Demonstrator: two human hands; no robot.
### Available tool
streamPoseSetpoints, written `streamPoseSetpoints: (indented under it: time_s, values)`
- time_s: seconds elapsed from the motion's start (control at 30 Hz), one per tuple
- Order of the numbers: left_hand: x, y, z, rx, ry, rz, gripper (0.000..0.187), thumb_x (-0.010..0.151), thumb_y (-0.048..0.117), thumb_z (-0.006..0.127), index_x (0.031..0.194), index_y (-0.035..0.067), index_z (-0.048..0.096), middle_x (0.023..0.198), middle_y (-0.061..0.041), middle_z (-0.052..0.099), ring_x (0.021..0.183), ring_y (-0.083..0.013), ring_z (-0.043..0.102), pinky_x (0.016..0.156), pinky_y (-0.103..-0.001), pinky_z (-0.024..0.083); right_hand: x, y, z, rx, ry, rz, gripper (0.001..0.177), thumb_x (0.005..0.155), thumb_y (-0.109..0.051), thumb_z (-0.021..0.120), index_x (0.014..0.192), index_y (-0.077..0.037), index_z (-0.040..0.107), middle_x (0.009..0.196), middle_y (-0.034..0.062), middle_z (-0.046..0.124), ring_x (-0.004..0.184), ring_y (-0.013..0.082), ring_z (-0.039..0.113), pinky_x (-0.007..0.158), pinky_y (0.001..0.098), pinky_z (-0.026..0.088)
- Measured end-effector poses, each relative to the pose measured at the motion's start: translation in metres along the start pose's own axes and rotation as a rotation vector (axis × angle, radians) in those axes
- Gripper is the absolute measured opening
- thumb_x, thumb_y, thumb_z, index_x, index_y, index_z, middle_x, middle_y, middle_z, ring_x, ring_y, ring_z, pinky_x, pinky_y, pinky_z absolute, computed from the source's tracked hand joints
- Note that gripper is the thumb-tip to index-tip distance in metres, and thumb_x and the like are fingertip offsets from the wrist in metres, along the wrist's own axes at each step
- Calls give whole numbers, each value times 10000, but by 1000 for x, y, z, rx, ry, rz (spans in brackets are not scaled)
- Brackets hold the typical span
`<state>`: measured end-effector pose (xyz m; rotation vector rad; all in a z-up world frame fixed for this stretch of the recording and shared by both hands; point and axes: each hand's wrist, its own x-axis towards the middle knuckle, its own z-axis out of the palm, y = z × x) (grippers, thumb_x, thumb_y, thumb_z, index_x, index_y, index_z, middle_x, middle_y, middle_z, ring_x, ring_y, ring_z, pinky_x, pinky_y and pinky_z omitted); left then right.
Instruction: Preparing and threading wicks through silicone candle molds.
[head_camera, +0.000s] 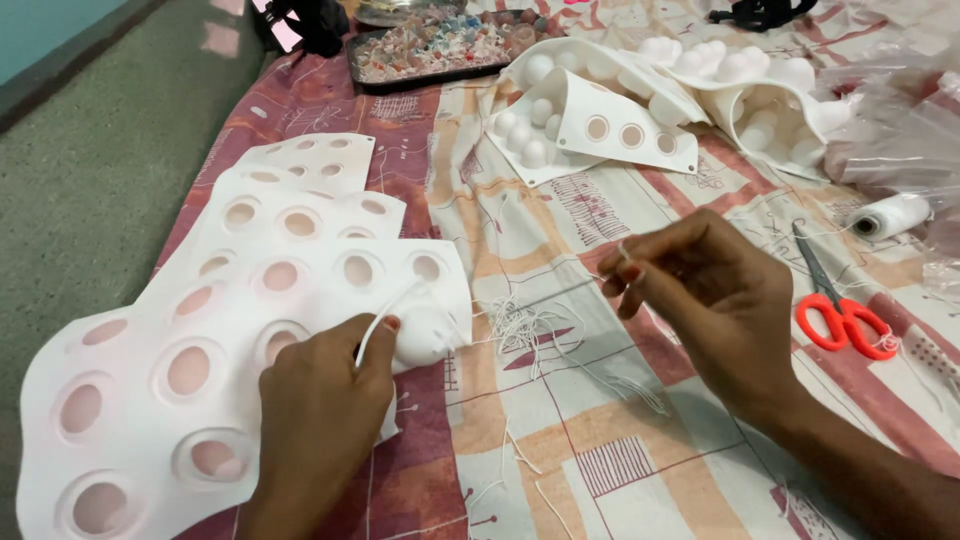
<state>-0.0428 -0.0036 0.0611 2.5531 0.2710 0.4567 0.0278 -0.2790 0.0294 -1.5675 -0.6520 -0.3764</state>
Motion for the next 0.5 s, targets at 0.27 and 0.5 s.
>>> streamPoseSetpoints:
  time_s: [0.27, 0.5]
  values:
    - [2, -14, 16, -82, 44, -83, 298, 935, 357, 592, 873, 136, 782, 582, -189, 667, 616, -413, 664, 639, -517, 506, -27, -15, 14, -111, -168, -318, 184, 920, 66, 705, 1080, 64, 614, 1075, 199, 745, 1024, 245, 779, 911, 348, 664]
    - [-1, -23, 19, -124, 87, 62, 311, 957, 321, 580, 847, 87, 753, 623, -196, 680, 622, -408, 671, 642, -524, 497, -30, -13, 20, -200, -175, -293, 175, 892, 90, 695, 1056, 76, 633, 1061, 210, 746, 1049, 270, 785, 918, 374, 640]
